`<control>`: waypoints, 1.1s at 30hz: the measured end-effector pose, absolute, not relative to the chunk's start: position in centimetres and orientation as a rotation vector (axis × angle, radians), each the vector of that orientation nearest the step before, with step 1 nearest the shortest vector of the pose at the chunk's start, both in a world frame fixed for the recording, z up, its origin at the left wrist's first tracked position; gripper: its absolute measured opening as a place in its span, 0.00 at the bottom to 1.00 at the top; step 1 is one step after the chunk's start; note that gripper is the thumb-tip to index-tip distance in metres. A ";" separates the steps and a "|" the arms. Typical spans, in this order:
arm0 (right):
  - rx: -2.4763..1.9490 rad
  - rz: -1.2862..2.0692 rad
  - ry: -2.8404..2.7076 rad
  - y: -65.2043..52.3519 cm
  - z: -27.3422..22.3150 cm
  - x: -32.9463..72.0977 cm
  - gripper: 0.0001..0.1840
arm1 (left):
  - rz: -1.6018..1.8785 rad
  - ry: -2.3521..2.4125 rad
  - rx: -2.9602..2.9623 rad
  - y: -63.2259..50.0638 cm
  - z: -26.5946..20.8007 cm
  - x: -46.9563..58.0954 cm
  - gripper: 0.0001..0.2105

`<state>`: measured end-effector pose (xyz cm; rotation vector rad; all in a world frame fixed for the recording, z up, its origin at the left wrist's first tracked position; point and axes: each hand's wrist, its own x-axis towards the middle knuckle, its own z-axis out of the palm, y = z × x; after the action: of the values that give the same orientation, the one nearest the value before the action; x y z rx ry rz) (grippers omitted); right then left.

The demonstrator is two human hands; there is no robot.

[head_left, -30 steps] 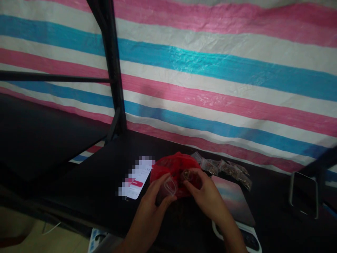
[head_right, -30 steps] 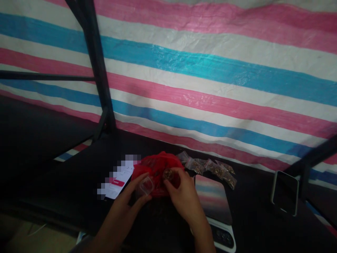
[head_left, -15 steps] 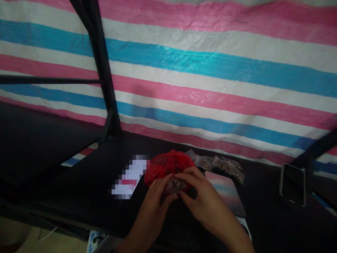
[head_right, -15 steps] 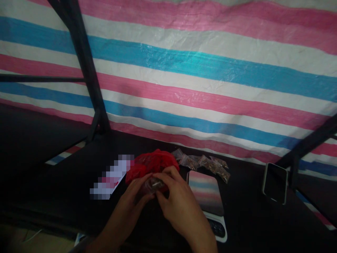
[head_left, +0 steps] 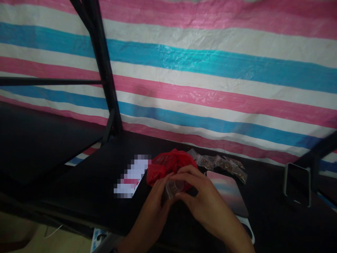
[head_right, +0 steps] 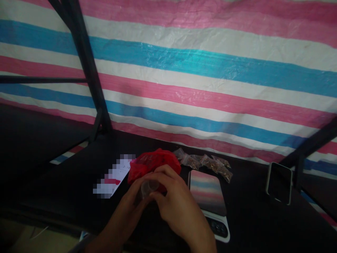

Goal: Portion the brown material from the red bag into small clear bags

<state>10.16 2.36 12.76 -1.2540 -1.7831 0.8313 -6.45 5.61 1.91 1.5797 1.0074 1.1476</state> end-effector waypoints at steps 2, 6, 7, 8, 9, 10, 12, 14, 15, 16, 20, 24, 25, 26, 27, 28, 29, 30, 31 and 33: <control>-1.210 0.947 -1.785 2.3 13.0 9.8 0.33 | 1.164 0.990 1.557 5.4 2.1 -6.5 0.21; -1.231 0.948 -1.772 2.4 13.1 9.3 0.34 | 1.178 1.036 1.451 5.1 2.7 -6.3 0.20; -1.234 0.942 -1.775 2.5 13.1 9.2 0.35 | 1.166 1.046 1.421 5.0 3.0 -6.3 0.19; -1.230 0.949 -1.779 2.5 13.1 9.0 0.35 | 1.154 1.044 1.397 5.0 3.2 -6.2 0.18; -1.221 0.960 -1.785 2.5 13.1 8.9 0.34 | 1.144 1.033 1.381 5.0 3.5 -6.2 0.17; -1.212 0.963 -1.789 2.5 13.1 8.8 0.34 | 1.138 1.017 1.370 5.0 3.8 -6.2 0.16; -1.196 0.931 -1.792 2.5 13.1 8.7 0.31 | 1.134 0.982 1.352 4.9 4.3 -6.2 0.14; -1.181 0.885 -1.775 2.6 13.1 9.1 0.26 | 1.143 0.965 1.336 4.9 4.6 -6.2 0.13; -1.175 0.864 -1.747 2.8 13.0 9.5 0.23 | 1.147 0.974 1.335 4.9 4.7 -6.2 0.13; -1.175 0.841 -1.694 3.0 12.9 10.0 0.19 | 1.163 1.004 1.341 4.9 4.8 -6.2 0.13; -1.270 0.630 -1.359 5.0 11.2 12.2 0.16 | 1.326 1.340 1.375 5.2 4.8 -6.1 0.16; -1.347 0.416 -1.229 7.6 7.6 13.2 0.18 | 1.334 1.694 1.366 6.1 4.6 -5.6 0.20; -1.363 0.420 -1.236 8.1 6.7 13.1 0.18 | 1.289 1.758 1.382 6.4 4.6 -5.4 0.20; -1.386 0.426 -1.249 8.4 5.9 13.0 0.18 | 1.241 1.802 1.402 6.7 4.5 -5.2 0.19; -1.408 0.421 -1.260 8.7 5.4 12.9 0.17 | 1.198 1.821 1.422 7.0 4.4 -5.0 0.16; -1.429 0.397 -1.270 8.7 5.1 12.7 0.16 | 1.163 1.819 1.437 7.3 4.3 -4.9 0.12; -1.439 0.363 -1.277 8.7 5.2 12.6 0.16 | 1.146 1.790 1.440 7.5 4.2 -4.9 0.09; -1.435 0.329 -1.281 8.5 5.5 12.5 0.16 | 1.157 1.745 1.433 7.6 4.2 -4.9 0.08; -1.422 0.299 -1.287 8.2 6.0 12.5 0.16 | 1.206 1.694 1.424 7.7 4.1 -5.0 0.08; -1.389 0.253 -1.322 7.3 7.5 12.5 0.16 | 1.407 1.611 1.409 7.6 4.1 -5.3 0.09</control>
<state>12.54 7.34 7.54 -1.3892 -1.3219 0.2534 -5.31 7.56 4.12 1.4089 1.6110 1.4066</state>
